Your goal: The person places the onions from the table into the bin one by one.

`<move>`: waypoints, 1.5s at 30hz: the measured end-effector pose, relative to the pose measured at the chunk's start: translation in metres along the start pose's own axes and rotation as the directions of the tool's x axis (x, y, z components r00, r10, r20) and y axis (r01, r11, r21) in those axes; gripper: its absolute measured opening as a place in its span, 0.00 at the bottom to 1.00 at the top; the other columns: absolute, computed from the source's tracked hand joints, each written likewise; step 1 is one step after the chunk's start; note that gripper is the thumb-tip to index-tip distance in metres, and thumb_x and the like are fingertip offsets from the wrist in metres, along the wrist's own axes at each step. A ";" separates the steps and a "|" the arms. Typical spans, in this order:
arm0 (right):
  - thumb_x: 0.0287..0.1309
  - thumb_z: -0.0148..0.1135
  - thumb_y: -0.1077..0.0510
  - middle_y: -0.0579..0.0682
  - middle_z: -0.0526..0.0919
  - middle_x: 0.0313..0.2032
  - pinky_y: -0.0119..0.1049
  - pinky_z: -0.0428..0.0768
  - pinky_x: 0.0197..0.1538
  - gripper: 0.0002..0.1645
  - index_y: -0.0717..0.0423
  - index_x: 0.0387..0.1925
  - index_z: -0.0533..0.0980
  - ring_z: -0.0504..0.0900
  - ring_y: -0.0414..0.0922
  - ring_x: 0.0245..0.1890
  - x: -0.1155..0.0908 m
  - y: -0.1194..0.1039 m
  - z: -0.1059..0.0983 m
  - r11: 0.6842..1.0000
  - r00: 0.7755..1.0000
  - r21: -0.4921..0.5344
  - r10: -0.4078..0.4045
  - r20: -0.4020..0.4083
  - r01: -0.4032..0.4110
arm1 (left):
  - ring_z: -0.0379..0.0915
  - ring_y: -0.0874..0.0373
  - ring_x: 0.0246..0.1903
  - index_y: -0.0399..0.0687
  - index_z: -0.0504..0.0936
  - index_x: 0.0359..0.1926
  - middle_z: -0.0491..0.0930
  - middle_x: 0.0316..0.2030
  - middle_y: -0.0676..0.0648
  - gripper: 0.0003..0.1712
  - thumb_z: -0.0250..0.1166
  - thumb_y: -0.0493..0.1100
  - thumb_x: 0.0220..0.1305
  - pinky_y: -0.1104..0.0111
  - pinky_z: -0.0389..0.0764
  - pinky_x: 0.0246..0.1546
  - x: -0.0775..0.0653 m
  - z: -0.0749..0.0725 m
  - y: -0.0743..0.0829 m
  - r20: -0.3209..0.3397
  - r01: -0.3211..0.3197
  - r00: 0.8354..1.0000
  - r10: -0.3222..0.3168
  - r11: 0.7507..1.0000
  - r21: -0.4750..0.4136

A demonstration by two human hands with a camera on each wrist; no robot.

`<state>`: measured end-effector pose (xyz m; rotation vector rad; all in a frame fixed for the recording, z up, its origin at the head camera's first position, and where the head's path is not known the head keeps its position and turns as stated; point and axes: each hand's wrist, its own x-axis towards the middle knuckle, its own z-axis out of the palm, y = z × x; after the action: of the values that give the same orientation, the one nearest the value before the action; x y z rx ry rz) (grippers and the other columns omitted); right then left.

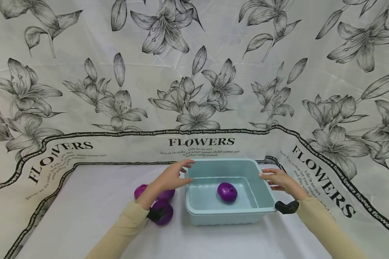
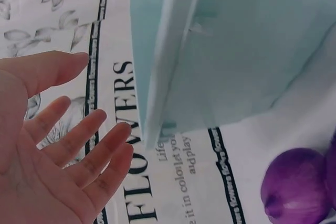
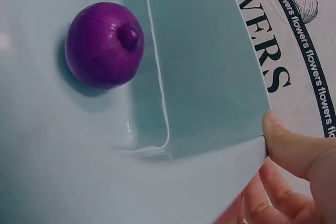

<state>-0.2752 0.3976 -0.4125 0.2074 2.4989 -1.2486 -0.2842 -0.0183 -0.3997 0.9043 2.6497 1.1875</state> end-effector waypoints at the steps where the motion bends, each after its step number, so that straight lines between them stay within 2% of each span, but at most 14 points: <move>1: 0.64 0.56 0.42 0.68 0.71 0.59 0.52 0.78 0.55 0.44 0.69 0.68 0.55 0.77 0.57 0.54 0.001 -0.001 0.000 1.000 1.000 0.000 0.008 -0.006 -0.008 | 0.75 0.44 0.54 0.48 0.66 0.67 0.75 0.59 0.40 0.35 0.67 0.41 0.59 0.53 0.79 0.52 -0.003 -0.002 -0.003 -0.014 0.004 1.000 -0.004 1.000 -0.001; 10: 0.62 0.60 0.43 0.64 0.75 0.53 0.39 0.82 0.42 0.45 0.69 0.67 0.58 0.78 0.48 0.44 0.005 -0.003 -0.001 0.999 0.998 0.004 0.052 -0.040 -0.051 | 0.75 0.42 0.53 0.45 0.66 0.67 0.74 0.59 0.37 0.35 0.66 0.39 0.59 0.50 0.79 0.51 -0.039 -0.010 -0.025 -0.085 0.040 0.995 -0.043 0.998 -0.045; 13: 0.62 0.59 0.42 0.66 0.74 0.53 0.39 0.82 0.43 0.45 0.69 0.67 0.57 0.78 0.48 0.44 0.005 -0.002 -0.001 0.999 0.998 0.000 0.049 -0.033 -0.049 | 0.75 0.43 0.53 0.45 0.66 0.66 0.74 0.59 0.38 0.34 0.66 0.39 0.59 0.51 0.79 0.51 -0.051 -0.011 -0.035 -0.108 0.046 0.993 -0.052 0.998 -0.051; 17: 0.63 0.57 0.41 0.69 0.72 0.57 0.43 0.82 0.47 0.46 0.70 0.67 0.55 0.79 0.52 0.49 0.003 -0.001 -0.003 0.999 0.999 -0.017 0.036 -0.016 -0.037 | 0.75 0.42 0.52 0.44 0.66 0.66 0.75 0.58 0.37 0.33 0.65 0.41 0.60 0.52 0.79 0.49 -0.064 -0.013 -0.046 -0.134 0.051 0.989 -0.060 0.996 -0.067; 20: 0.64 0.56 0.41 0.69 0.72 0.57 0.44 0.82 0.48 0.47 0.71 0.68 0.54 0.79 0.54 0.51 0.001 -0.001 -0.005 0.999 0.999 -0.024 0.032 -0.009 -0.032 | 0.76 0.41 0.52 0.44 0.66 0.66 0.76 0.57 0.38 0.33 0.65 0.41 0.61 0.51 0.79 0.49 -0.072 -0.012 -0.054 -0.158 0.056 0.985 -0.070 0.994 -0.089; 27: 0.60 0.59 0.38 0.59 0.78 0.50 0.42 0.81 0.48 0.51 0.70 0.68 0.54 0.80 0.47 0.45 0.004 0.002 -0.003 1.000 0.999 0.001 0.031 0.007 -0.031 | 0.76 0.43 0.53 0.45 0.69 0.64 0.78 0.55 0.39 0.30 0.66 0.39 0.61 0.47 0.76 0.55 -0.094 0.000 -0.075 -0.250 0.111 0.958 -0.140 0.985 -0.129; 31: 0.62 0.57 0.39 0.62 0.75 0.54 0.46 0.80 0.52 0.50 0.71 0.68 0.53 0.78 0.46 0.46 0.004 0.004 0.000 1.000 1.000 -0.006 0.008 0.026 -0.008 | 0.74 0.44 0.57 0.46 0.71 0.63 0.78 0.55 0.41 0.29 0.66 0.38 0.60 0.47 0.73 0.59 -0.107 0.005 -0.086 -0.297 0.130 0.940 -0.169 0.981 -0.146; 34: 0.64 0.55 0.39 0.64 0.74 0.55 0.45 0.81 0.51 0.48 0.72 0.68 0.53 0.78 0.45 0.45 0.004 0.005 0.000 1.000 1.000 -0.014 0.003 0.021 -0.002 | 0.73 0.43 0.58 0.47 0.71 0.63 0.78 0.56 0.40 0.29 0.66 0.37 0.59 0.48 0.75 0.57 -0.115 0.007 -0.092 -0.306 0.128 0.935 -0.181 0.974 -0.184; 38: 0.63 0.56 0.40 0.55 0.80 0.47 0.38 0.82 0.43 0.47 0.71 0.67 0.55 0.79 0.42 0.41 0.005 0.004 0.000 0.999 0.999 -0.004 0.036 -0.013 -0.036 | 0.71 0.41 0.59 0.44 0.70 0.63 0.75 0.59 0.37 0.30 0.66 0.37 0.59 0.51 0.78 0.55 -0.126 0.009 -0.101 -0.316 0.123 0.928 -0.196 0.964 -0.237; 41: 0.63 0.56 0.40 0.55 0.80 0.48 0.37 0.81 0.42 0.47 0.71 0.67 0.54 0.80 0.42 0.42 0.008 0.004 -0.001 0.999 0.999 -0.006 0.035 -0.013 -0.035 | 0.71 0.41 0.59 0.42 0.69 0.63 0.74 0.59 0.37 0.31 0.67 0.39 0.59 0.49 0.75 0.58 -0.133 0.012 -0.107 -0.337 0.137 0.915 -0.221 0.958 -0.254; 45: 0.63 0.56 0.39 0.60 0.77 0.52 0.41 0.81 0.47 0.48 0.71 0.67 0.54 0.78 0.44 0.43 0.007 0.006 -0.001 1.000 1.000 0.002 0.016 0.005 -0.016 | 0.71 0.43 0.59 0.41 0.70 0.63 0.75 0.58 0.39 0.32 0.68 0.41 0.58 0.46 0.71 0.61 -0.142 0.015 -0.111 -0.358 0.170 0.894 -0.268 0.944 -0.282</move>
<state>-0.2806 0.4020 -0.4186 0.2238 2.4872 -1.2440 -0.2166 -0.1449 -0.5098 0.3361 2.7038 1.7371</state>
